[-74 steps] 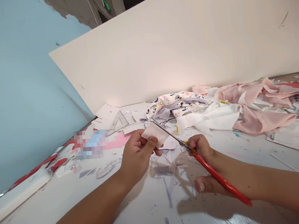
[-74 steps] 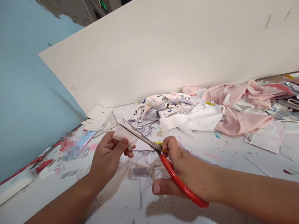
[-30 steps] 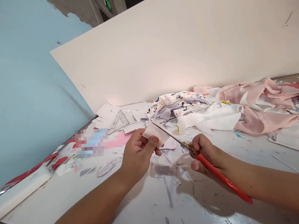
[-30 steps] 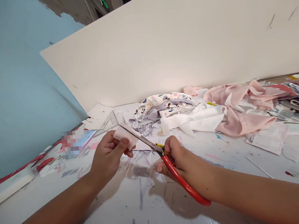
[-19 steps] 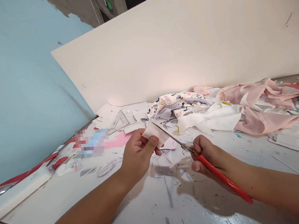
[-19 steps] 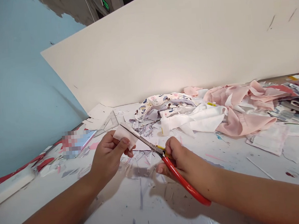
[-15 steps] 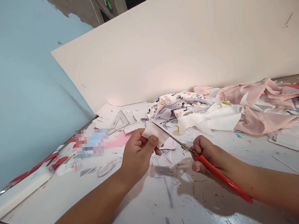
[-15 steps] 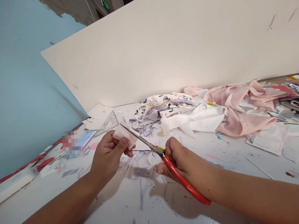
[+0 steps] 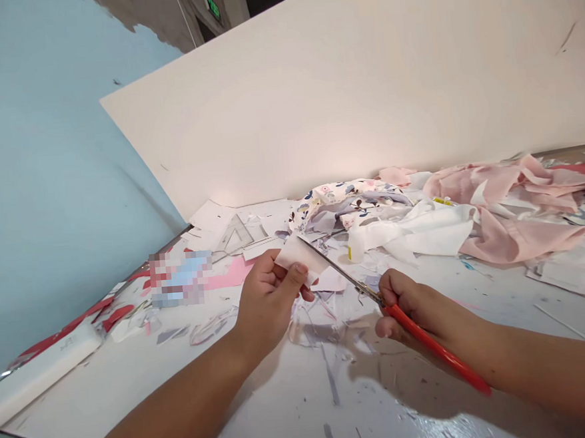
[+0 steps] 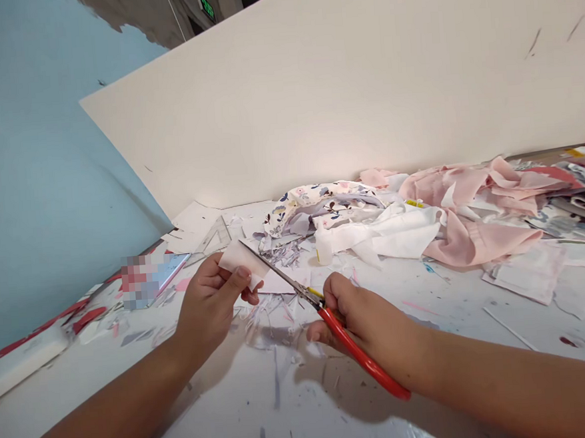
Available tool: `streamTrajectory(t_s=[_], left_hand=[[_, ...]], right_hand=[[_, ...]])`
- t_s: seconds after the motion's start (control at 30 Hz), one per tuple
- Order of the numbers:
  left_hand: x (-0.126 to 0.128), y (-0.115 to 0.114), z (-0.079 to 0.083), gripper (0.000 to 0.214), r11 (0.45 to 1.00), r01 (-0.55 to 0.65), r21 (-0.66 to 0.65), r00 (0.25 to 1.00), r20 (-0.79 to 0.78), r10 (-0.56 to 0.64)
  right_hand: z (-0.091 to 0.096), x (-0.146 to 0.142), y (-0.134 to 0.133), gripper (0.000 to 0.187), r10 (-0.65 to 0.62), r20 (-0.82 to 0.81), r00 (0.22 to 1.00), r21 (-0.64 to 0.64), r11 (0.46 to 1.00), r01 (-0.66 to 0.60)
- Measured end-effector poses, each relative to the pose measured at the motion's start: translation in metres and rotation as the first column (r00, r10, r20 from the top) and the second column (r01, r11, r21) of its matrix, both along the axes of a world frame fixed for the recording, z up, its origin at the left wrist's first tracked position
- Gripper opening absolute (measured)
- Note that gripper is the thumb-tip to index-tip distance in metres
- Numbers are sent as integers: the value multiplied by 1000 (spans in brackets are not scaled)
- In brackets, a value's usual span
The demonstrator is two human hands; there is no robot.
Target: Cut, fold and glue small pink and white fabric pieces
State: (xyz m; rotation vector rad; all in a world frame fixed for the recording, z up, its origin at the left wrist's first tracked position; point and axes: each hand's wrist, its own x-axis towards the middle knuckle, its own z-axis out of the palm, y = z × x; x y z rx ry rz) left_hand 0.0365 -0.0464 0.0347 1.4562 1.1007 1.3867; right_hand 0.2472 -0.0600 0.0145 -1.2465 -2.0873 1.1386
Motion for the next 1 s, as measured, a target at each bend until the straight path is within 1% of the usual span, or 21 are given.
streamTrajectory(t_s=[0.07, 0.13, 0.2, 0.3, 0.43, 0.5, 0.6, 0.77, 0.83, 0.93, 1.0], left_hand=[[0, 0, 0, 17, 1000, 4, -7, 1000, 4, -4], [0, 0, 1, 18, 1000, 1, -18, 1000, -1, -1], [1, -1, 1, 19, 1000, -9, -23, 1000, -7, 9], [1, -1, 1, 19, 1000, -15, -23, 1000, -3, 15], [0, -1, -1, 18, 1000, -3, -20, 1000, 8, 3], [0, -1, -1, 17, 1000, 5, -7, 1000, 14, -5], [1, -1, 1, 16, 1000, 28, 10, 999, 24, -28], [1, -2, 0, 13, 999, 38, 20, 998, 51, -39], [0, -3, -1, 13, 998, 57, 34, 996, 60, -59], [-2, -4, -3, 15, 996, 77, 50, 994, 69, -80], [-3, -4, -5, 16, 996, 77, 54, 993, 83, -81]], right_hand=[[-1, 1, 0, 31, 21, -28, 999, -39, 999, -22], [-3, 1, 0, 32, 37, -60, 997, -46, 998, -40], [-6, 2, 1, 33, 43, -89, 995, 8, 999, -42], [-8, 3, 0, 33, 72, -109, 991, 141, 988, -56], [-7, 6, 0, 30, 168, -56, 984, 223, 963, -151], [-7, 6, -1, 33, 160, -65, 985, 256, 957, -138], [-9, 5, -3, 39, 98, -84, 992, 301, 951, -69], [-10, 5, -5, 38, 93, -53, 994, 313, 947, -71], [-8, 6, -4, 34, 109, -42, 993, 300, 949, -92], [-5, 8, -3, 31, 165, -12, 986, 278, 948, -155], [-5, 7, -3, 32, 164, -17, 986, 281, 948, -153]])
